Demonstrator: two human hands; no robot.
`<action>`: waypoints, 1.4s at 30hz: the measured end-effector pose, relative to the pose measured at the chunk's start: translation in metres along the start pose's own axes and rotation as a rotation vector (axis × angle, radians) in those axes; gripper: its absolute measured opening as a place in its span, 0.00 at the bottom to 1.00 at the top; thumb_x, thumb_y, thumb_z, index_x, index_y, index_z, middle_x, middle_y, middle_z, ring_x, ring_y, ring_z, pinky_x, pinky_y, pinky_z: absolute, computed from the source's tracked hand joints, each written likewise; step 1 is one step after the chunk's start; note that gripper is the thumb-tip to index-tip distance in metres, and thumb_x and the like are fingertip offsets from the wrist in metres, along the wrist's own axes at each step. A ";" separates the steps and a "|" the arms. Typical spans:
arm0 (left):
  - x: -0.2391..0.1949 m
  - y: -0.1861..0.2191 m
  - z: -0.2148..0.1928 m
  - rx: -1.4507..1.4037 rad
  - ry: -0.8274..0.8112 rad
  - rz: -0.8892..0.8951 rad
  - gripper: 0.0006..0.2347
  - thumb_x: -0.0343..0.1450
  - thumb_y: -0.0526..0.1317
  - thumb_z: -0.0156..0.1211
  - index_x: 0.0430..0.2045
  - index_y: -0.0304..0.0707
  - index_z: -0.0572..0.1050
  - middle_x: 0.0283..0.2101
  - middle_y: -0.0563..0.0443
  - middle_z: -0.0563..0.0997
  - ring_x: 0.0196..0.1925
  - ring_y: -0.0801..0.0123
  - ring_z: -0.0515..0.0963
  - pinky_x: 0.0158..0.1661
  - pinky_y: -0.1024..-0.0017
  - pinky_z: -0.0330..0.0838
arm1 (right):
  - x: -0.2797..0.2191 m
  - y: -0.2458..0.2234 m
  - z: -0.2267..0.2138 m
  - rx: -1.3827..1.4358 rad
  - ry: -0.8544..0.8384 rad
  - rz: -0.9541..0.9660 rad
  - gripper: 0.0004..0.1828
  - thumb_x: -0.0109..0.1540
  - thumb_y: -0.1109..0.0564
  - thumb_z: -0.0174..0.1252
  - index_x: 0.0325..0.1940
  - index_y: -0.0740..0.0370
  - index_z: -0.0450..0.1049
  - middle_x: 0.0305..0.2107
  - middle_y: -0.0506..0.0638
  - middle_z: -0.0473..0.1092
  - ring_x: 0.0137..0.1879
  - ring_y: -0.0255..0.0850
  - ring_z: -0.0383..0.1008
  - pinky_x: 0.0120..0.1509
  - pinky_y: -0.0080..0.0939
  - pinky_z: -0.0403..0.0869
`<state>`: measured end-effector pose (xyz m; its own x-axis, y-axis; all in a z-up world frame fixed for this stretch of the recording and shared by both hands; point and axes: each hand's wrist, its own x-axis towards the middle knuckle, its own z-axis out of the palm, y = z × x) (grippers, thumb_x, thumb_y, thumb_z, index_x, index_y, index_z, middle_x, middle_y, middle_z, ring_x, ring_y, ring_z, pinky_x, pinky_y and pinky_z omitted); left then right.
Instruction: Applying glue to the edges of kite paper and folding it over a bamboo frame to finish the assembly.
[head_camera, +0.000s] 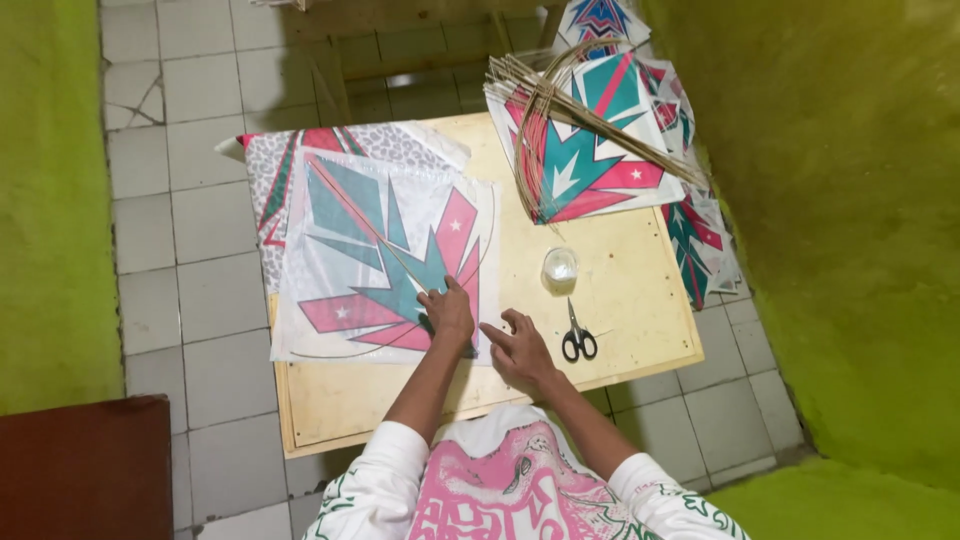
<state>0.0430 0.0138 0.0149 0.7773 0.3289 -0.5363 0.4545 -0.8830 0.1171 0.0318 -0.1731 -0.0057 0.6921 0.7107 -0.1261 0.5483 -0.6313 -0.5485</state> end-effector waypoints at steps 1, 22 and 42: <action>-0.001 0.000 0.001 0.000 0.011 -0.003 0.33 0.67 0.28 0.56 0.69 0.19 0.50 0.46 0.39 0.84 0.56 0.43 0.75 0.53 0.47 0.54 | 0.000 0.004 0.004 -0.002 0.007 -0.009 0.28 0.61 0.46 0.43 0.65 0.32 0.72 0.53 0.55 0.59 0.55 0.50 0.64 0.62 0.47 0.69; -0.007 0.002 -0.001 -0.032 0.016 -0.058 0.31 0.69 0.29 0.51 0.70 0.26 0.51 0.48 0.42 0.83 0.58 0.45 0.75 0.53 0.47 0.54 | 0.003 0.032 0.041 -0.074 0.269 -0.231 0.20 0.61 0.44 0.49 0.54 0.30 0.77 0.44 0.52 0.61 0.46 0.50 0.67 0.52 0.51 0.72; -0.002 -0.004 0.010 -0.026 -0.053 -0.105 0.41 0.69 0.33 0.64 0.74 0.35 0.40 0.52 0.40 0.78 0.58 0.50 0.70 0.56 0.55 0.55 | -0.009 -0.004 0.003 0.049 0.127 -0.113 0.17 0.60 0.46 0.50 0.52 0.40 0.74 0.49 0.60 0.63 0.47 0.52 0.68 0.43 0.56 0.70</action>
<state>0.0353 0.0136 0.0070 0.7011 0.4006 -0.5900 0.5441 -0.8352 0.0795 0.0221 -0.1762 -0.0053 0.6825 0.7296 0.0426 0.6047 -0.5310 -0.5936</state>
